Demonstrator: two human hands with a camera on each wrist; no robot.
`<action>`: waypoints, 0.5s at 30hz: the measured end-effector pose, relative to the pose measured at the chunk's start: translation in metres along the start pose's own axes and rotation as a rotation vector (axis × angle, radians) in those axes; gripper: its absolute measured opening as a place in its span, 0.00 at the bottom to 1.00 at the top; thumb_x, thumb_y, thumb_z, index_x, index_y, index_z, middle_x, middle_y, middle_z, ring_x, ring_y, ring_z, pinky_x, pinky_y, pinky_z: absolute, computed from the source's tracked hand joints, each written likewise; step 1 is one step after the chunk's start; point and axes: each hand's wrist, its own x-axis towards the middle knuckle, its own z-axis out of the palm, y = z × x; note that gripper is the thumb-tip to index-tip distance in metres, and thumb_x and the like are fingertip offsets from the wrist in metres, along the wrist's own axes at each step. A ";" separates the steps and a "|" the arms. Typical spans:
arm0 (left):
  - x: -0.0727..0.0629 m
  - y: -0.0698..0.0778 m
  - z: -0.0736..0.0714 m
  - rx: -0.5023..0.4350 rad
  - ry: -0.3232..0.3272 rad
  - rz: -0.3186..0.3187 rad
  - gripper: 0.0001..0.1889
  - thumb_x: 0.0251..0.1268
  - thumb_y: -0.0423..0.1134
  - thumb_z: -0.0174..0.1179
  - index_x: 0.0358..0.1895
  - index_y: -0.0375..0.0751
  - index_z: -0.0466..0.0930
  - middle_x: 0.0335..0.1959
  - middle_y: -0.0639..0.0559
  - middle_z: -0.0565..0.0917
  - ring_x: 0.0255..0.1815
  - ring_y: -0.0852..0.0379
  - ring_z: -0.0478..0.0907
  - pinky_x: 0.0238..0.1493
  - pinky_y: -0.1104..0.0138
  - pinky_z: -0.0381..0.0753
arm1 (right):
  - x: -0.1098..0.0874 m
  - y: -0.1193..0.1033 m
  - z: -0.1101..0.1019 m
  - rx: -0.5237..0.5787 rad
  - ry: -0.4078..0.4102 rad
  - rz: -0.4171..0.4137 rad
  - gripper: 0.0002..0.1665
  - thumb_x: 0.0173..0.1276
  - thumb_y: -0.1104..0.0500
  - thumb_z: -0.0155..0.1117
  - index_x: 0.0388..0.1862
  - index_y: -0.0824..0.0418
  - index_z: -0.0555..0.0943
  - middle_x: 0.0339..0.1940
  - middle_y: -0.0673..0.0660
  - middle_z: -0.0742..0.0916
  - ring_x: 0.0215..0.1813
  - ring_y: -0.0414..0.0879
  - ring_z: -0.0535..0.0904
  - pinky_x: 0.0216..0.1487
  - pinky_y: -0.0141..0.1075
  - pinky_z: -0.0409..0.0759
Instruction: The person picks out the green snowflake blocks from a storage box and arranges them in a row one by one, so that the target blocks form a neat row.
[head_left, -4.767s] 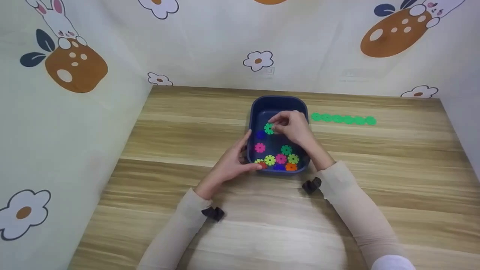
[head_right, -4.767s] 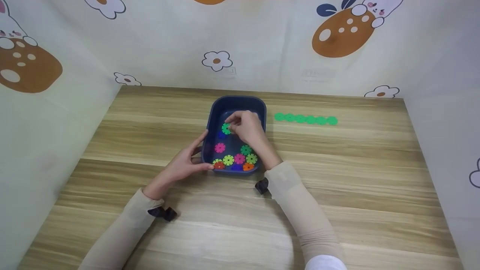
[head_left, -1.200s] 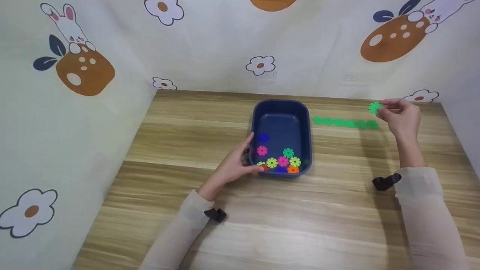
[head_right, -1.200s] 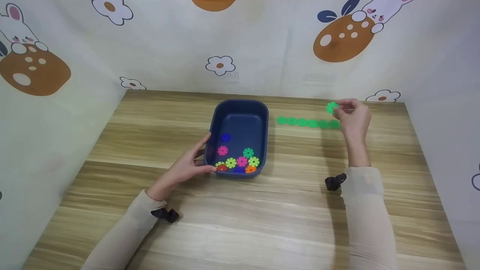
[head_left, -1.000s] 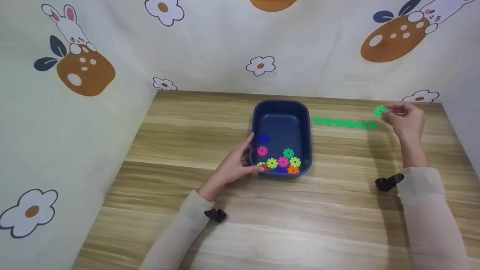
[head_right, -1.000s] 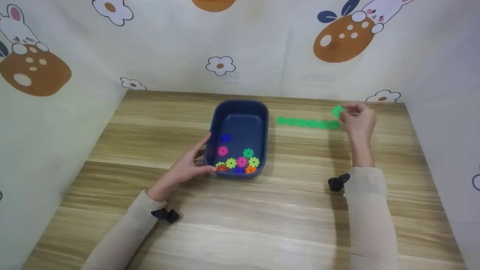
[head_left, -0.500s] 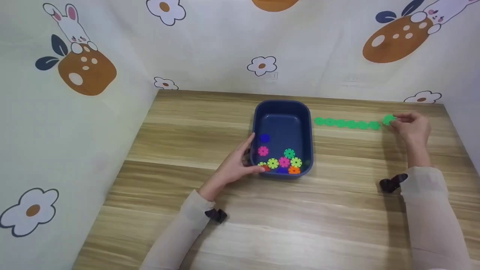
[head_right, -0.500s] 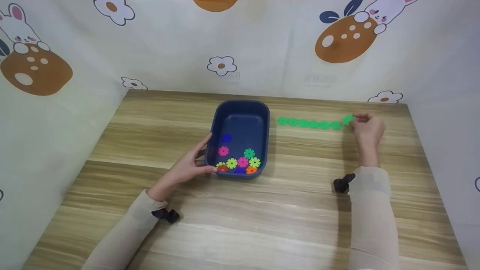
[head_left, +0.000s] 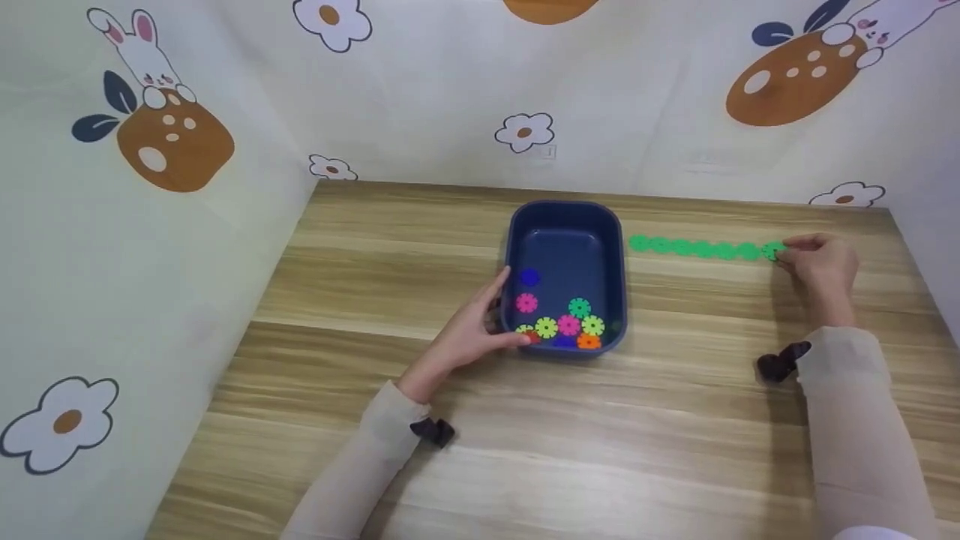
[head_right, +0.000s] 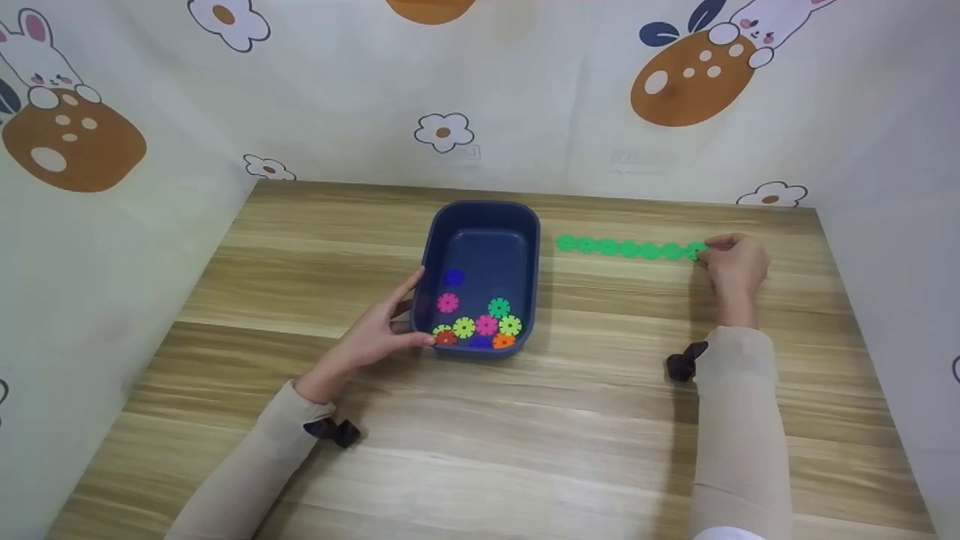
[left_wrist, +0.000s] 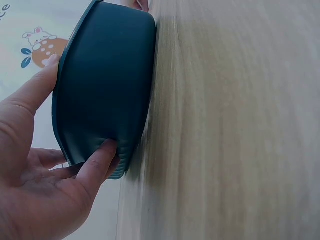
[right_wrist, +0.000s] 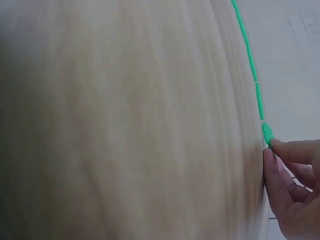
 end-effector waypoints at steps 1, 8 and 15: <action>0.000 0.000 0.000 -0.001 0.000 0.001 0.56 0.56 0.43 0.75 0.82 0.50 0.44 0.82 0.38 0.49 0.77 0.37 0.60 0.71 0.53 0.73 | -0.001 -0.001 0.001 -0.024 0.006 -0.007 0.14 0.67 0.62 0.67 0.52 0.60 0.81 0.18 0.29 0.77 0.31 0.27 0.75 0.34 0.20 0.81; 0.000 0.002 -0.001 -0.006 -0.002 0.013 0.56 0.56 0.42 0.74 0.82 0.48 0.43 0.82 0.38 0.49 0.77 0.38 0.61 0.72 0.53 0.72 | -0.003 -0.004 0.004 -0.174 0.021 -0.037 0.21 0.69 0.57 0.66 0.57 0.65 0.81 0.28 0.35 0.81 0.44 0.40 0.72 0.34 0.21 0.74; 0.001 0.001 0.000 -0.018 -0.008 -0.001 0.55 0.56 0.42 0.74 0.82 0.50 0.44 0.82 0.39 0.49 0.77 0.38 0.61 0.72 0.53 0.72 | -0.002 0.000 -0.001 -0.057 -0.004 0.003 0.18 0.68 0.56 0.68 0.55 0.58 0.83 0.27 0.32 0.79 0.38 0.32 0.74 0.35 0.19 0.78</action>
